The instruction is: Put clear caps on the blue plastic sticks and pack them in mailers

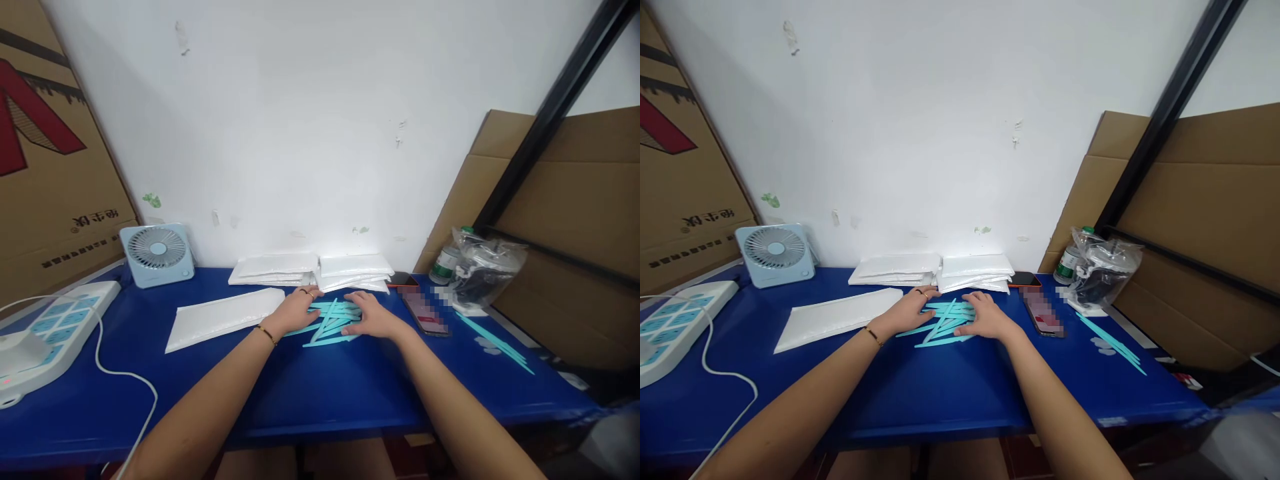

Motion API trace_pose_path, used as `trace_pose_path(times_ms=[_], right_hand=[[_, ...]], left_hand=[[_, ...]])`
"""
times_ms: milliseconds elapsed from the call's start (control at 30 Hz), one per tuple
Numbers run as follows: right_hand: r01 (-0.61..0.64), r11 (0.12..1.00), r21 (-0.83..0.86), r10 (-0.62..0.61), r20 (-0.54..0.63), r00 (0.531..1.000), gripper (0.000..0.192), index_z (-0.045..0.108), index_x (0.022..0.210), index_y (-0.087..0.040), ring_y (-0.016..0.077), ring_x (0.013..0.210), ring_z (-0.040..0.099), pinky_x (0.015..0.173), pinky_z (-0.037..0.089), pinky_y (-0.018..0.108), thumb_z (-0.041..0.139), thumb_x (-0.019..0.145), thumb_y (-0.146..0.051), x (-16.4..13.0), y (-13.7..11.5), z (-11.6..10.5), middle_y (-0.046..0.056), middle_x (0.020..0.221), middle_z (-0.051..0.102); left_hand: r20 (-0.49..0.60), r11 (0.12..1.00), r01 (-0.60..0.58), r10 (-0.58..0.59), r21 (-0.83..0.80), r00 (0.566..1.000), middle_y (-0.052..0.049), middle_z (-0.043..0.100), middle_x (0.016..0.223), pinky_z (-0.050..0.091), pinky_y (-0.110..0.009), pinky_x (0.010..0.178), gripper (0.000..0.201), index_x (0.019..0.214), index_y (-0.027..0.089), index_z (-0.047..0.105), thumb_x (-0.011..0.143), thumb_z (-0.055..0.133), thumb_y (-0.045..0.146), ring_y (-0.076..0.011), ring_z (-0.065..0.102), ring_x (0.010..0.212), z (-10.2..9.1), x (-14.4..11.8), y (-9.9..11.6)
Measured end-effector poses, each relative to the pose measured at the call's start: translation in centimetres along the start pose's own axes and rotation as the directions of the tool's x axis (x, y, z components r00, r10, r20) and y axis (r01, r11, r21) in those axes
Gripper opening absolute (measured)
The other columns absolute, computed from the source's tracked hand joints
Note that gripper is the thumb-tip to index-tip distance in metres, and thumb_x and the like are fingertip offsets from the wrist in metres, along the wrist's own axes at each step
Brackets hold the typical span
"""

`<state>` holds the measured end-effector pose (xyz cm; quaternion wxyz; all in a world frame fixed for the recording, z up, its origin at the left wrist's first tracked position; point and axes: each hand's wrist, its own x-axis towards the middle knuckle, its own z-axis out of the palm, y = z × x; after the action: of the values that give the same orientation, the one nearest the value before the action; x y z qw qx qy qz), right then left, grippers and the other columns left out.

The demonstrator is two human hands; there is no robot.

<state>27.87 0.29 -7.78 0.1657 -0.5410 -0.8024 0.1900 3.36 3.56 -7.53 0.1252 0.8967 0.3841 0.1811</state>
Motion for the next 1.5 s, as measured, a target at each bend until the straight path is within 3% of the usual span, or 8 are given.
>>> trace_pose_path(times_ms=[133, 833, 1033, 1133, 1233, 1300, 1400, 1500], right_hand=[[0.007, 0.999, -0.031, -0.001, 0.208, 0.978, 0.101, 0.046, 0.132, -0.022, 0.0325, 0.119, 0.035, 0.099, 0.032, 0.043, 0.082, 0.042, -0.051, 2.5, 1.3, -0.6, 0.011, 0.126, 0.041], [0.213, 0.973, 0.094, -0.228, 0.209, 0.951, 0.054, 0.065, 0.11, -0.03, 0.0218, 0.094, 0.049, 0.077, 0.041, 0.03, 0.078, 0.059, -0.043, 1.4, -2.0, 0.1, 0.003, 0.099, 0.052], [0.185, 0.965, 0.187, -0.198, 0.054, 0.979, 0.054, 0.066, 0.109, -0.028, 0.0236, 0.099, 0.051, 0.078, 0.043, 0.03, 0.077, 0.059, -0.046, 1.5, -2.0, 0.2, 0.005, 0.106, 0.056], [0.088, 0.921, 0.379, -0.042, -0.127, 0.991, 0.044, 0.066, 0.105, -0.022, 0.021, 0.09, 0.057, 0.072, 0.045, 0.029, 0.068, 0.07, -0.047, 2.8, -2.7, 0.7, 0.006, 0.096, 0.064], [0.003, 0.799, 0.601, 0.056, -0.078, 0.995, 0.035, 0.067, 0.093, -0.015, 0.014, 0.063, 0.059, 0.058, 0.044, 0.025, 0.064, 0.073, -0.044, 4.5, -3.0, 1.3, 0.004, 0.076, 0.067], [-0.029, 0.737, 0.676, 0.093, -0.059, 0.994, 0.033, 0.068, 0.087, -0.014, 0.0112, 0.055, 0.057, 0.052, 0.04, 0.022, 0.067, 0.071, -0.042, 5.3, -2.7, 1.6, 0.004, 0.072, 0.067], [-0.048, 0.711, 0.701, 0.149, -0.083, 0.985, 0.03, 0.069, 0.081, -0.014, 0.0097, 0.052, 0.053, 0.048, 0.038, 0.021, 0.069, 0.068, -0.041, 5.7, -1.8, 2.0, 0.003, 0.068, 0.066], [-0.025, 0.697, 0.716, 0.122, -0.085, 0.989, 0.03, 0.07, 0.08, -0.014, 0.0094, 0.052, 0.051, 0.049, 0.038, 0.022, 0.069, 0.067, -0.042, 5.5, -1.0, 2.1, 0.002, 0.066, 0.065]], left_hand=[[0.144, 1.0, 0.0, -0.002, 0.014, 0.99, -0.009, 0.045, 0.135, 0.034, -0.037, 0.101, 0.052, 0.13, 0.021, 0.045, 0.081, 0.051, 0.037, -0.0259, 0.039, 0.124, 1.4, 1.7, 0.1], [0.219, 0.856, 0.407, -0.352, -0.319, 0.91, -0.002, 0.067, 0.07, 0.04, -0.024, 0.055, 0.017, 0.07, 0.018, 0.067, 0.061, 0.064, 0.031, -0.0172, 0.059, 0.068, 1.4, 1.3, 0.0], [-0.043, 0.553, 0.283, -0.503, -0.784, 0.863, 0.001, 0.059, 0.065, 0.043, -0.023, 0.058, 0.025, 0.078, 0.017, 0.055, 0.072, 0.061, 0.04, -0.0118, 0.056, 0.062, 0.1, 1.1, -1.8], [-0.014, 0.307, 0.186, -0.548, -0.933, 0.836, -0.001, 0.06, 0.068, 0.047, -0.024, 0.063, 0.028, 0.081, 0.017, 0.049, 0.072, 0.066, 0.038, -0.0123, 0.06, 0.066, 0.1, 1.2, -1.9], [0.026, 0.172, 0.139, -0.531, -0.975, 0.847, -0.006, 0.063, 0.079, 0.05, -0.028, 0.074, 0.03, 0.085, 0.016, 0.049, 0.071, 0.07, 0.033, -0.0156, 0.064, 0.078, 0.6, 1.3, -1.9], [0.001, 0.239, 0.163, -0.558, -0.957, 0.83, -0.008, 0.064, 0.085, 0.05, -0.032, 0.077, 0.031, 0.093, 0.015, 0.049, 0.075, 0.066, 0.033, -0.0173, 0.064, 0.081, 0.8, 1.2, -2.1], [-0.308, 0.682, 0.182, -0.53, -0.708, 0.79, -0.011, 0.062, 0.105, 0.046, -0.039, 0.086, 0.041, 0.112, 0.017, 0.047, 0.078, 0.062, 0.033, -0.0214, 0.059, 0.096, 0.7, 0.8, -2.2], [-0.384, 0.986, 0.079, -0.132, -0.15, 0.914, -0.007, 0.061, 0.112, 0.036, -0.042, 0.095, 0.03, 0.113, 0.024, 0.053, 0.085, 0.053, 0.034, -0.0229, 0.052, 0.108, 0.7, 0.4, -1.5]])
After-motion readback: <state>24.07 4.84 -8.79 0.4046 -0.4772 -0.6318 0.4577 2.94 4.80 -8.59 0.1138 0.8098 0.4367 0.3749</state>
